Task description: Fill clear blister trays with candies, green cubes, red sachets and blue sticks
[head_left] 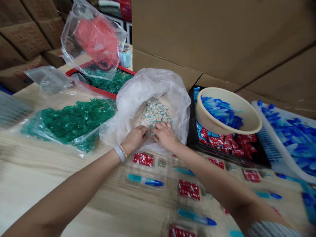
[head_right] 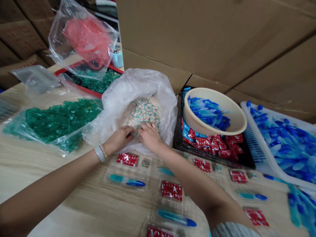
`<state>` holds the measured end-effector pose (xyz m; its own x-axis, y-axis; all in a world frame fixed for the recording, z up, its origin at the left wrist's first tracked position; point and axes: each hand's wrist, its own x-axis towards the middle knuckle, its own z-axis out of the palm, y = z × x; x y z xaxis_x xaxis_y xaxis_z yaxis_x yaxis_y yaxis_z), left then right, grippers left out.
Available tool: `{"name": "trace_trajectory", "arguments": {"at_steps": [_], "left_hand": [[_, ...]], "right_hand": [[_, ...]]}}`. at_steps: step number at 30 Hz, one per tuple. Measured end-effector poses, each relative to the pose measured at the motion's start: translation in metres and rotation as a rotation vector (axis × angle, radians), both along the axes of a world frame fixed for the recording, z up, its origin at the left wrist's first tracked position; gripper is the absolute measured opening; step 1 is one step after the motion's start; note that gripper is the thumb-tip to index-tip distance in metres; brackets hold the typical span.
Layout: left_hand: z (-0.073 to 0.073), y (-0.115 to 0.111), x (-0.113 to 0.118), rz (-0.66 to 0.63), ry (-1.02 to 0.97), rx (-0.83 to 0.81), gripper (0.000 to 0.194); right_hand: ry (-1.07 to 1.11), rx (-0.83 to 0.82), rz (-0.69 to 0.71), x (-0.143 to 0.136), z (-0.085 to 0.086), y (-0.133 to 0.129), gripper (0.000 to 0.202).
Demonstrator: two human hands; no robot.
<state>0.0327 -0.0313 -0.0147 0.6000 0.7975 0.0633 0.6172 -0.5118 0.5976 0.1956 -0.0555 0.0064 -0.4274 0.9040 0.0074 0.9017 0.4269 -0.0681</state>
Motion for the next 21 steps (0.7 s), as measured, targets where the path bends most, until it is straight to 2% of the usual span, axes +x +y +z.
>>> {"name": "trace_trajectory", "arguments": {"at_steps": [7, 10, 12, 17, 21], "left_hand": [[0.0, 0.0, -0.001, 0.008, -0.009, -0.026, 0.017], [0.0, 0.0, -0.002, 0.012, -0.033, -0.041, 0.018], [0.0, 0.0, -0.003, 0.017, -0.042, -0.057, 0.019], [0.002, 0.001, -0.004, 0.014, -0.039, -0.075, 0.018], [0.001, 0.002, -0.004, 0.019, -0.044, -0.069, 0.016]], "right_hand": [[0.045, -0.006, -0.003, 0.011, -0.004, -0.011, 0.011], [0.124, -0.013, -0.013, 0.022, -0.001, -0.005, 0.011], [0.14, -0.05, 0.028, 0.026, 0.004, 0.004, 0.011], [-0.016, -0.187, 0.228, 0.012, 0.013, 0.03, 0.011], [-0.168, -0.172, 0.249, 0.0, 0.01, 0.033, 0.017]]}}
